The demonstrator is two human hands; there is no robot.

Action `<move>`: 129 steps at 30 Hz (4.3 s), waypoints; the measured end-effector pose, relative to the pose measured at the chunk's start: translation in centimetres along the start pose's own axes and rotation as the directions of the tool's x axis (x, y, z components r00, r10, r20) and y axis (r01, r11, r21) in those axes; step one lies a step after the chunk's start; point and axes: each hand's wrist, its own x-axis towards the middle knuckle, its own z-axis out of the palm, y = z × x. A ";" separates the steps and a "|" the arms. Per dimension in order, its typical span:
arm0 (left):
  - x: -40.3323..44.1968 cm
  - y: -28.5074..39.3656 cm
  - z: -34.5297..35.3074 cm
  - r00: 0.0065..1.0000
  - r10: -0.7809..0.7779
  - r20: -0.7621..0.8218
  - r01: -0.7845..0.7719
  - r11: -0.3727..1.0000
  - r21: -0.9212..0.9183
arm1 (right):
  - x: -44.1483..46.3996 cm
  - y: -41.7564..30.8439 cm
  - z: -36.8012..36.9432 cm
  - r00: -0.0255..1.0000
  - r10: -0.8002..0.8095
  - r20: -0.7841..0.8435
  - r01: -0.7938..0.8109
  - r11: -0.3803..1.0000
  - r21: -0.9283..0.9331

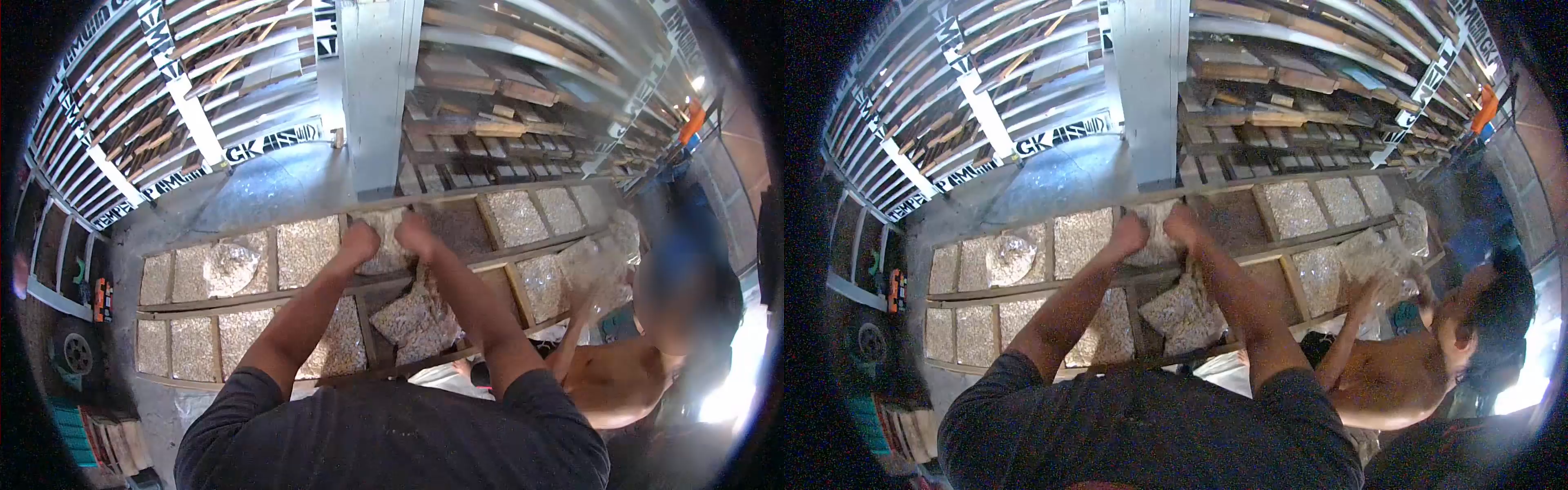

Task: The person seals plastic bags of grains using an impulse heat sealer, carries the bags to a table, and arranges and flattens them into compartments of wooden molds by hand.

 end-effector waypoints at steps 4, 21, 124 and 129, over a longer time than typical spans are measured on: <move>-1.1 0.2 -3.5 0.983 0.184 -0.003 -0.183 0.978 0.100 | 1.0 3.0 -0.5 0.982 -0.176 -0.072 0.182 0.979 0.093; -7.0 4.7 -6.5 0.998 0.064 -0.020 -0.059 0.979 0.196 | -14.1 2.4 -0.2 0.952 0.046 -0.302 -0.069 0.995 -0.067; -23.4 -17.0 -12.9 0.940 0.312 -0.137 -0.332 0.928 -0.170 | -22.5 -8.1 10.3 0.927 -0.228 -0.298 0.214 0.974 -0.080; -24.2 -16.8 -14.2 0.954 0.298 0.043 -0.280 0.932 -0.231 | -22.0 -8.2 11.3 0.859 -0.297 -0.418 0.340 0.940 0.031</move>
